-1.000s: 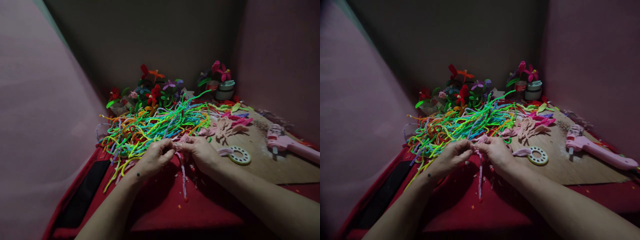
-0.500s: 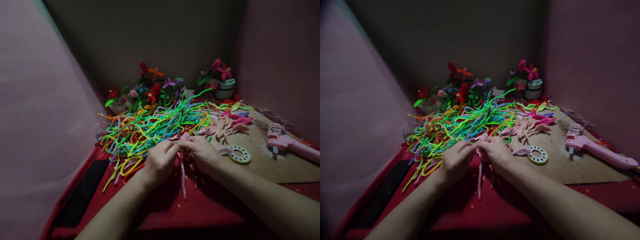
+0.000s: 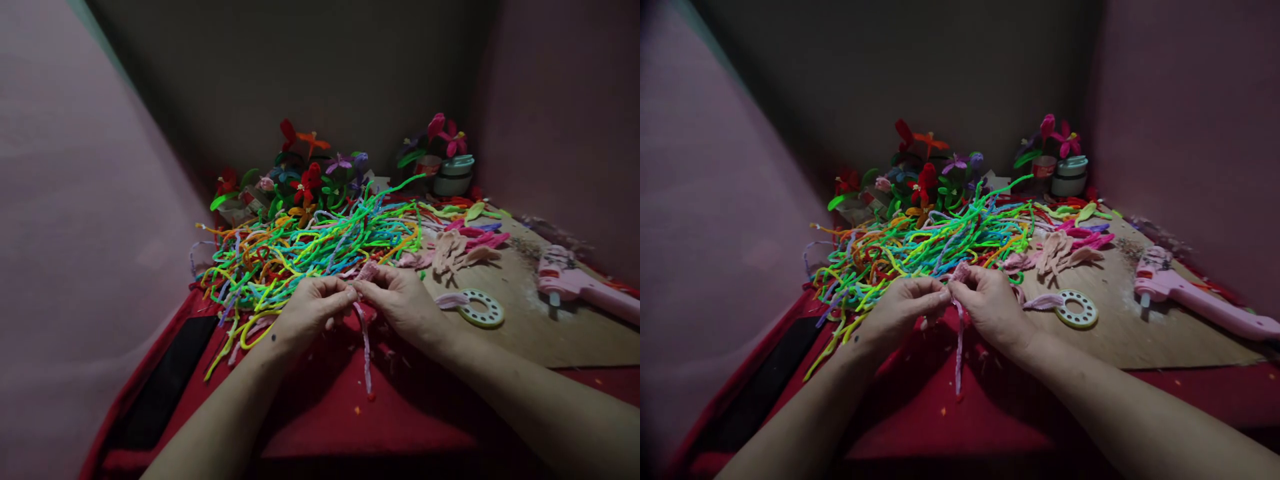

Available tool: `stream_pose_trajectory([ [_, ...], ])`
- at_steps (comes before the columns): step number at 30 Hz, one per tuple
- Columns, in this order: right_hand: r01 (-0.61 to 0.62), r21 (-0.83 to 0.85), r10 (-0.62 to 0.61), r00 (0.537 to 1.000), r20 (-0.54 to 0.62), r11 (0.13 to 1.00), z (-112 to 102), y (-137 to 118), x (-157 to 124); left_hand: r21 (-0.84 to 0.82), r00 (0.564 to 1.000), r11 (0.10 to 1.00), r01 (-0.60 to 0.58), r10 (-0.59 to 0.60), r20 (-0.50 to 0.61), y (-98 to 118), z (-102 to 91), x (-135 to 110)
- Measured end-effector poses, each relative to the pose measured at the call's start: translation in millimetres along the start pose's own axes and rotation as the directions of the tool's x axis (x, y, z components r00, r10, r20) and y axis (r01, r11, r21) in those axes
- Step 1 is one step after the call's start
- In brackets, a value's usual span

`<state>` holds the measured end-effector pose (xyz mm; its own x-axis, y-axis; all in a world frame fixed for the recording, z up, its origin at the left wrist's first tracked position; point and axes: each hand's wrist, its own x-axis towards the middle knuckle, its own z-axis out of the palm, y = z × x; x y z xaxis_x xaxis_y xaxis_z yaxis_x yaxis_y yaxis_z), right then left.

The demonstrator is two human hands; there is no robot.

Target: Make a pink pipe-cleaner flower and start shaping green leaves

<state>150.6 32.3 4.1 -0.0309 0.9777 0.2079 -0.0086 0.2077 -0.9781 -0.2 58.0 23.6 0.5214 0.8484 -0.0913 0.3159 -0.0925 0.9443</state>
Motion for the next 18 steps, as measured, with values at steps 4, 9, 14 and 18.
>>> stream_pose_trajectory([
  [4,0.048,-0.111,-0.052,0.998,-0.034,0.993,3,-1,-1,0.561,0.919,0.789,-0.248,0.376,-0.122,-5,7.9,-2],
  [9,-0.174,0.158,0.175,0.984,0.003,0.972,6,9,5,0.956,0.695,0.029,-0.293,0.693,0.193,-10,12.8,-8],
  [14,-0.151,0.304,0.145,0.989,0.042,0.941,2,7,6,0.688,0.818,0.647,-0.329,0.559,-0.134,0,1.5,-6],
  [18,-0.112,0.297,0.077,0.989,0.124,0.948,-1,-2,4,-0.049,0.994,0.993,-0.108,0.107,-0.017,2,-11.3,0],
])
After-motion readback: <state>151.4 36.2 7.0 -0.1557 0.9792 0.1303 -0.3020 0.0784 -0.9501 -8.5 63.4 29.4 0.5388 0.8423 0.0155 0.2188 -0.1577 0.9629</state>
